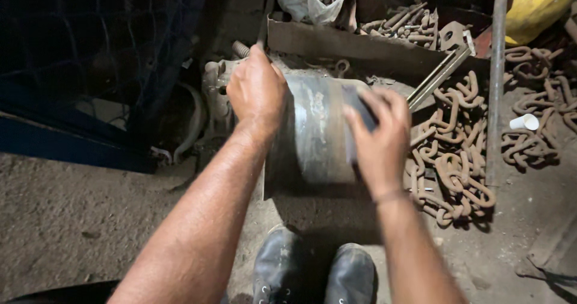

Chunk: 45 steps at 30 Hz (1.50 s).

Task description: The person is sanding a cylindrical metal object using a sanding block. They hold the object with one hand and sand it with the other, rotating it to cover different areas.

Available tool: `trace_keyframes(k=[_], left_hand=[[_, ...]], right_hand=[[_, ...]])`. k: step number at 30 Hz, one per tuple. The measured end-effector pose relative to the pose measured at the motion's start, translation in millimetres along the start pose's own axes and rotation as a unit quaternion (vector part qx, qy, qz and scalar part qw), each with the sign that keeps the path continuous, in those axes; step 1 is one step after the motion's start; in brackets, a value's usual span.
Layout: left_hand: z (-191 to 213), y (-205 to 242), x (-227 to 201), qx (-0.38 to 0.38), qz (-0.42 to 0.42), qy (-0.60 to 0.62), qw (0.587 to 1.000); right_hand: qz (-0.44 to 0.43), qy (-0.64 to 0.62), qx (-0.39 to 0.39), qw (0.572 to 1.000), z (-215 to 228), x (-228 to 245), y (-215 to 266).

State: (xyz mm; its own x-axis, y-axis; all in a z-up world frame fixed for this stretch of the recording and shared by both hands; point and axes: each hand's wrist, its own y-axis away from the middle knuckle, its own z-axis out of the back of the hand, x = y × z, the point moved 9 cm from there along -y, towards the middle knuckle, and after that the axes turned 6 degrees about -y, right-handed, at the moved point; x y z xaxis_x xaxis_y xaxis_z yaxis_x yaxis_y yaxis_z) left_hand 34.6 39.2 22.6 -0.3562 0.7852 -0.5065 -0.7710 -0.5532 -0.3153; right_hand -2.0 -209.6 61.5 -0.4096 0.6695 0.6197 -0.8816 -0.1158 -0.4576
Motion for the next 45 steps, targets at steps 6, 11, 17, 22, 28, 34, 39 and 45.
trace_keyframes(k=[6, 11, 17, 22, 28, 34, 39, 45], left_hand=[[10, 8, 0, 0.069, 0.042, -0.008, 0.997], [2, -5, 3, 0.027, 0.02, 0.005, 0.999], [-8, -10, 6, 0.02, 0.012, 0.013, 1.0], [3, -3, 0, 0.001, 0.009, 0.013, 1.0], [-7, -12, 5, 0.025, 0.01, 0.011, 1.0], [-6, -1, 6, 0.012, 0.018, 0.011, 1.0], [7, 4, 1, 0.03, 0.019, -0.01, 0.999], [-5, -7, 6, 0.046, 0.034, 0.025, 0.998]], right_hand=[[-0.062, 0.055, 0.176, 0.981, -56, -21, -76], [0.043, 0.069, 0.051, 0.995, -31, 34, 18], [0.077, 0.082, 0.014, 0.994, -31, 52, 29], [-0.113, 0.068, 0.197, 0.972, -59, 18, -64], [0.088, 0.057, 0.016, 0.994, -28, 59, 19], [0.058, 0.023, 0.057, 0.996, -33, 49, 8], [-0.121, 0.011, 0.233, 0.965, -73, 13, -67], [0.113, 0.033, 0.031, 0.993, -21, 68, 20]])
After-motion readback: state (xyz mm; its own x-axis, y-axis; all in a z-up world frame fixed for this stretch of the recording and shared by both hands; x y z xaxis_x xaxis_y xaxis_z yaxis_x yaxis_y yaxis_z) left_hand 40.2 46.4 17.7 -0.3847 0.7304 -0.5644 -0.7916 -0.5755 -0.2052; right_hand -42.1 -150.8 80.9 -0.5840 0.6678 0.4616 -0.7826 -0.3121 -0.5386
